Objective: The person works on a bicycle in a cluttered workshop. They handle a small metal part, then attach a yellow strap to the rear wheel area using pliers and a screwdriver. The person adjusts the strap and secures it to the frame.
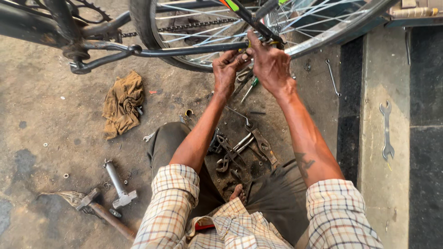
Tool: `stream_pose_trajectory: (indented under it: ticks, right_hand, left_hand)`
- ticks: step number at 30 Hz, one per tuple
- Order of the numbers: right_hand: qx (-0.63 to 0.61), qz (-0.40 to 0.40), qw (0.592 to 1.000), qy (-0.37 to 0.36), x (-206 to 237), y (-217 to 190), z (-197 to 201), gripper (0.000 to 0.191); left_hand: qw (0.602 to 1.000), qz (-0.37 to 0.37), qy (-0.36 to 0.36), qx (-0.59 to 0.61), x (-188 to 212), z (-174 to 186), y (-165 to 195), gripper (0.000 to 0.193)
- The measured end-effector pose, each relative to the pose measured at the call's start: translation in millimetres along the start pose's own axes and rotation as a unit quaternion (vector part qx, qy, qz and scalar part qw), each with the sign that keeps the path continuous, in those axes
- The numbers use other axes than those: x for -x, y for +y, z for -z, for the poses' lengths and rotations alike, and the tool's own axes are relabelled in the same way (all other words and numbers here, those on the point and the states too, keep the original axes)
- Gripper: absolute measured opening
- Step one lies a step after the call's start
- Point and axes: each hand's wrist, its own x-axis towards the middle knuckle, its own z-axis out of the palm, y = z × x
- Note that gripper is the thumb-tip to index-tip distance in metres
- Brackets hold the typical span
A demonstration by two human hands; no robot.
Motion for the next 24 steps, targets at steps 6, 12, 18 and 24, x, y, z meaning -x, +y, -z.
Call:
stream_pose_trajectory:
  ticks: [6,12,18,24]
  right_hand:
    - [-0.098,-0.082,0.992,-0.014,6.2,10.8,-22.8,0.052]
    - [-0.012,-0.043,0.993,-0.109,-4.6,20.8,-2.6,0.035]
    - [-0.087,-0.048,0.992,-0.073,-15.8,1.7,-3.7,0.034]
    - [-0.035,-0.092,0.992,-0.081,-13.8,-9.9,8.5,0.04]
  left_hand:
    - [1.0,0.005,0.002,-0.002,-0.2,3.0,-6.3,0.024]
    - [0.999,0.032,-0.018,0.018,-3.8,10.7,-12.0,0.028]
    - [0.999,0.021,0.0,-0.035,-3.4,19.5,-19.2,0.021]
    - [0.999,0.006,-0.017,-0.049,-2.0,19.0,-21.9,0.019]
